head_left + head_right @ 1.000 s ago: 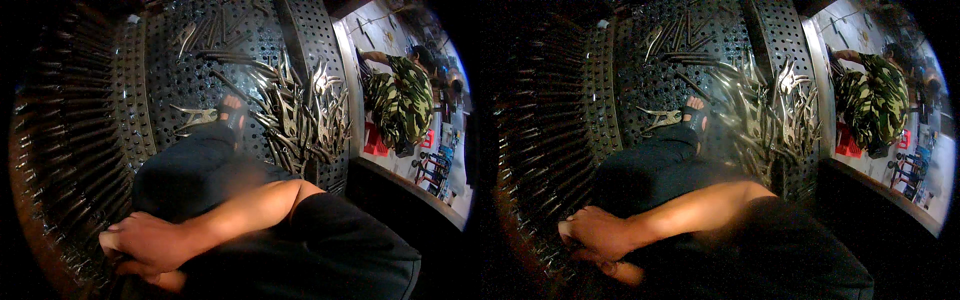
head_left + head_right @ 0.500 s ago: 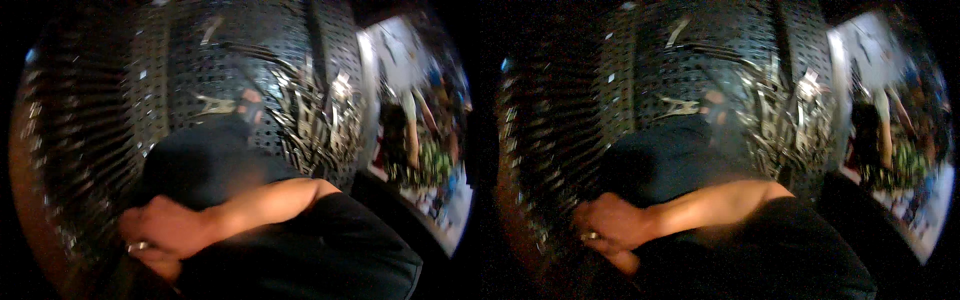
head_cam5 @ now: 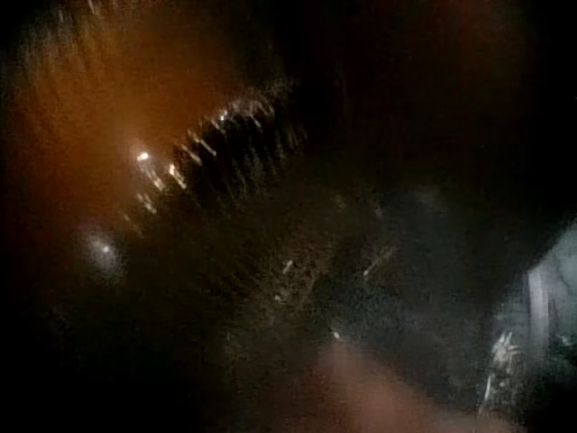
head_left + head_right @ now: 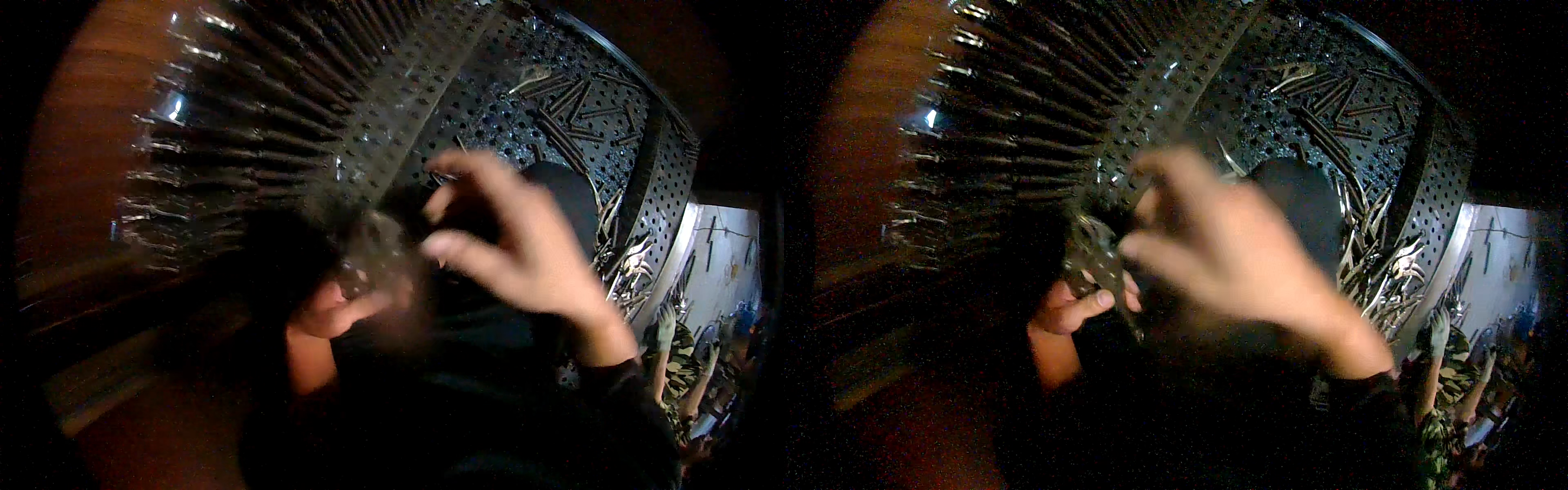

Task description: The person sits on a perforated metal floor and uses pliers to trim thin sticks or rods that are arranged vertically in a rack. They repeatedly pick up sticks, cut them to length, and place the trimmed pieces on the floor.

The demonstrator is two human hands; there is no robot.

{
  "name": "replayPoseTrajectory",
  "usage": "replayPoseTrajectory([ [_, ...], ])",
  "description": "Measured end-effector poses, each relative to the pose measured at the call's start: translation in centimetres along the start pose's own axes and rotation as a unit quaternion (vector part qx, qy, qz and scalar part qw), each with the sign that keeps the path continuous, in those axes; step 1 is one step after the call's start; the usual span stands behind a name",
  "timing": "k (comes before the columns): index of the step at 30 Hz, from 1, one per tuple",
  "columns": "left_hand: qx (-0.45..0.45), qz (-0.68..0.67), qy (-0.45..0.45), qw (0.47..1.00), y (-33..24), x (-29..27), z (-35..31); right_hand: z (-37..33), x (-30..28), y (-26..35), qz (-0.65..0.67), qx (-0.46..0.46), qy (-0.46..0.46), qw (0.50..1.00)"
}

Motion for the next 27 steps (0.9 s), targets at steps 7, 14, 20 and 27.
replayPoseTrajectory([
  [7, 0.03, -0.242, -0.174, 0.954, 8.0, -2.1, 1.6, 12.7, -8.3, -7.1, -0.304, -0.041, 0.108, 0.946],
  [14, -0.015, -0.427, -0.16, 0.89, 11.9, -1.8, 4.0, 1.1, 2.1, -39.3, -0.389, 0.369, 0.305, 0.787],
  [20, -0.002, -0.487, -0.118, 0.865, 13.0, -1.9, 2.6, -4.2, 6.1, -49.3, -0.585, 0.179, 0.187, 0.769],
  [27, -0.027, -0.459, -0.171, 0.871, 11.9, -1.6, 3.2, -3.1, 5.4, -47.8, -0.562, 0.215, 0.166, 0.781],
])
Point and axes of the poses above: each hand's wrist, its own z-axis towards the middle knuckle, its own x-axis out of the palm, y = z × x, the point moved 4 cm from there along z, towards the middle knuckle, and after that the axes turned 7 degrees about -x, right-handed, at the moved point
